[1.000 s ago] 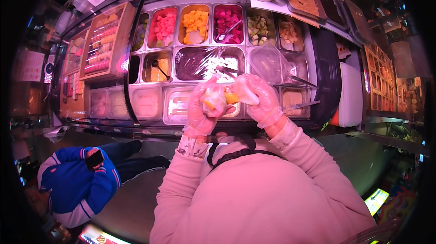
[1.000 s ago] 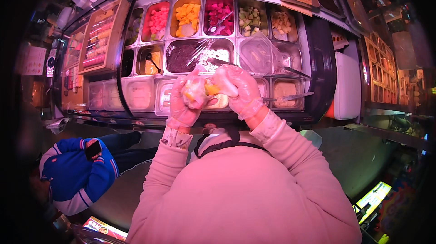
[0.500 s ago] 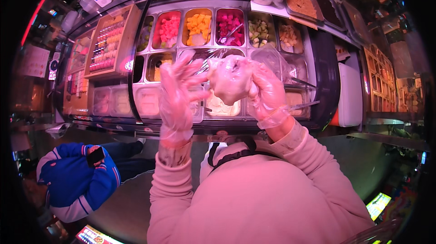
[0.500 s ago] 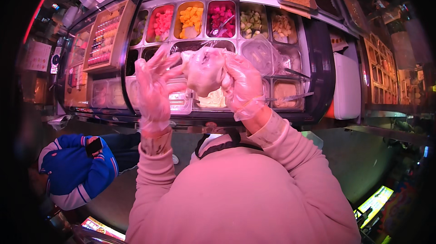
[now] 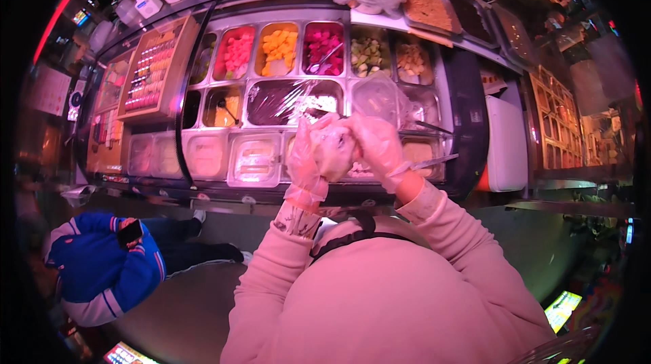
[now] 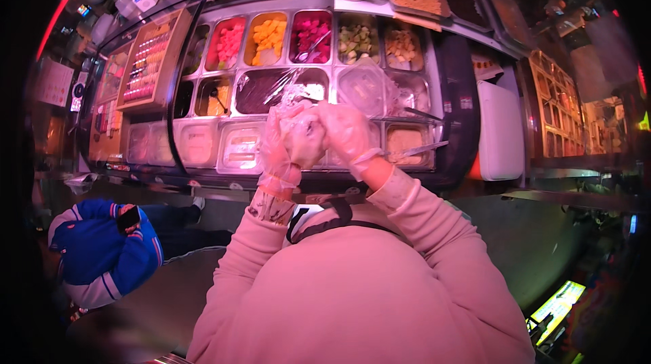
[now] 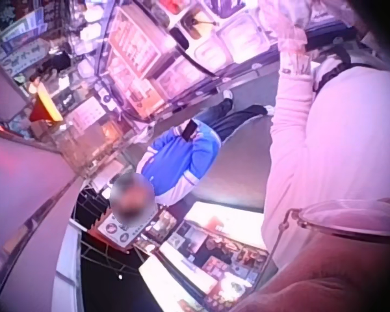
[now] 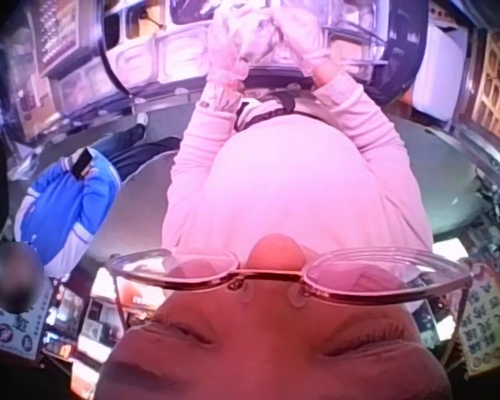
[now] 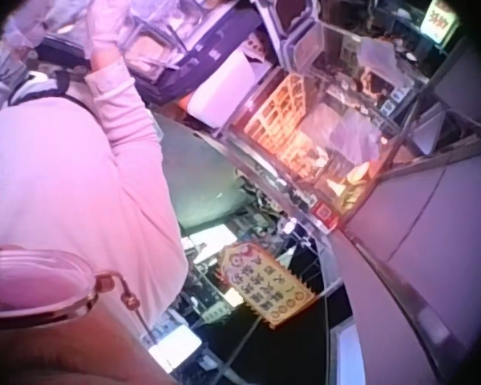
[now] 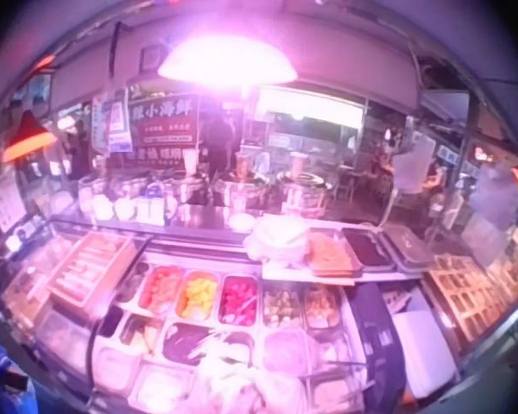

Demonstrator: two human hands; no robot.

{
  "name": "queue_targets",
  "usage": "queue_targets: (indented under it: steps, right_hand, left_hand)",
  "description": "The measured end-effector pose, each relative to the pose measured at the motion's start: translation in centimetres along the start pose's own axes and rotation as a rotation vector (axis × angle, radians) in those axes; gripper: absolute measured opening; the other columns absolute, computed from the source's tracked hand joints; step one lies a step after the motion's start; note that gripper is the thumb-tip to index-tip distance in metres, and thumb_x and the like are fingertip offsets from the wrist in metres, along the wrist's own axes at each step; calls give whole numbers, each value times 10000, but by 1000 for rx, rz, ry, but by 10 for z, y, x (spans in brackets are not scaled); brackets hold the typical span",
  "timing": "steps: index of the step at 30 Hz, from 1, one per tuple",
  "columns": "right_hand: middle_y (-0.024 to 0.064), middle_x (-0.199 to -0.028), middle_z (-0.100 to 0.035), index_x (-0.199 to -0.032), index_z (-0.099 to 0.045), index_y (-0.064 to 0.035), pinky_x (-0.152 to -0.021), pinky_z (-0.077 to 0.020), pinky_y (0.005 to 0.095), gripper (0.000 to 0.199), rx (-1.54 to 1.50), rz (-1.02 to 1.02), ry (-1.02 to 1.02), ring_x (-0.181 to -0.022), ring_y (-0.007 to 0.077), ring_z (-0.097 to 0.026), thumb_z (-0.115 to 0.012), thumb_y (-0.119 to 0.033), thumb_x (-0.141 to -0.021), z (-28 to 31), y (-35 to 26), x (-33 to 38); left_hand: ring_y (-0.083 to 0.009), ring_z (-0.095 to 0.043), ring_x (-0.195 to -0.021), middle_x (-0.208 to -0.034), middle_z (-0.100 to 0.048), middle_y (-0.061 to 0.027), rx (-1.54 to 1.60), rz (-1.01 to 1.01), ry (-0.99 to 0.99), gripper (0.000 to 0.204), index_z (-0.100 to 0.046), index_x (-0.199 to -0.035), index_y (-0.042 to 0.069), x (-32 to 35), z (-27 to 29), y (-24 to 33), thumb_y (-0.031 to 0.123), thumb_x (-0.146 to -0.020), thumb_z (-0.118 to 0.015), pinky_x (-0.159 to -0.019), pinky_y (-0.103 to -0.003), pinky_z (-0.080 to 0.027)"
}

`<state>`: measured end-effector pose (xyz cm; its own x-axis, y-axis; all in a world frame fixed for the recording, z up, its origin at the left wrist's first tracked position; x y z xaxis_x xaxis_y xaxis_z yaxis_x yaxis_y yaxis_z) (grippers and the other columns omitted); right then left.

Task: The person scoops a soft base from a refrigerated display, adds diced fruit pieces, wraps the mixture in plastic film, and coats it with powders before handing it to a customer.

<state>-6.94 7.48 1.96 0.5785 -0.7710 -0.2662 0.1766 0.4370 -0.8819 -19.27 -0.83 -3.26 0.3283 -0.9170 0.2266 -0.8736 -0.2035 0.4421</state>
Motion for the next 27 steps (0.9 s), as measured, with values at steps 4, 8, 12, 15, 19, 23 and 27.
queue_targets:
  steps: [4,8,12,15,19,23,27]
  right_hand:
    - [130,-825,-685,-864,-713,-79,-663,-562,440,297,762,525,-315,-807,311,-708,-619,-310,-1025,-8,-61,-8]
    - [150,-980,-701,-1071,-723,-62,-688,-577,444,314,778,439,-360,-832,314,-708,-680,-359,-979,16,-84,-14]
    - [262,-1355,-604,-1330,-666,-51,-974,-522,526,615,377,692,-8,-1184,428,-636,-779,-466,-891,75,-74,16]
    - [318,-1509,-495,-1414,-556,-34,-1116,-434,574,708,232,698,-60,-1283,507,-573,-798,-393,-855,67,-76,41]
    - [352,-1481,-516,-1371,-583,-49,-1104,-445,610,539,133,655,-99,-1315,549,-558,-719,-297,-912,76,-78,35]
    - [310,-1457,-550,-1315,-593,-30,-1042,-504,598,417,-51,780,-75,-1269,548,-591,-652,-215,-946,86,-71,33]
    - [275,-1385,-608,-1377,-599,-27,-1053,-511,511,476,-186,571,-90,-1224,463,-638,-643,-302,-991,83,-47,28]
  left_hand:
    - [-262,-697,-1093,-1203,-710,-120,-134,-122,60,455,-621,-1355,-15,3,18,-21,341,-1128,-450,-993,-387,-567]
    - [-296,-641,-1209,-1296,-677,-142,214,53,-195,471,-594,-1366,2,14,-2,-40,359,-1094,-448,-1081,-450,-507]
    - [-312,-611,-1250,-1302,-672,-154,720,249,-328,523,-589,-1361,18,32,-64,-39,446,-1083,-475,-1136,-479,-459]
    - [-255,-583,-1267,-1275,-664,-104,564,226,-176,429,-606,-1357,111,40,-53,-56,427,-1080,-520,-1142,-433,-441]
    - [-156,-540,-1291,-1231,-663,-53,1116,310,-226,315,-631,-1302,147,46,-77,-77,353,-1073,-566,-1126,-368,-431]
    - [-85,-540,-1206,-1150,-658,-37,1590,731,-419,270,-611,-1300,141,59,-101,-82,206,-1038,-620,-1105,-415,-450]
    - [-179,-630,-1091,-1125,-657,-75,2754,1955,-822,310,-574,-1323,98,58,-132,-87,183,-1031,-632,-1053,-428,-515]
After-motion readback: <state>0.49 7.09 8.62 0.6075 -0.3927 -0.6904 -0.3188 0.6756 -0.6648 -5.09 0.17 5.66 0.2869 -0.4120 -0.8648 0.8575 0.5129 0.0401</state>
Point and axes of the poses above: each hand's wrist, its own x-axis away from the middle knuckle, its own z-axis out of the back of the hand, y = z × x, the point moved 4 cm from there along -x, towards the middle knuckle
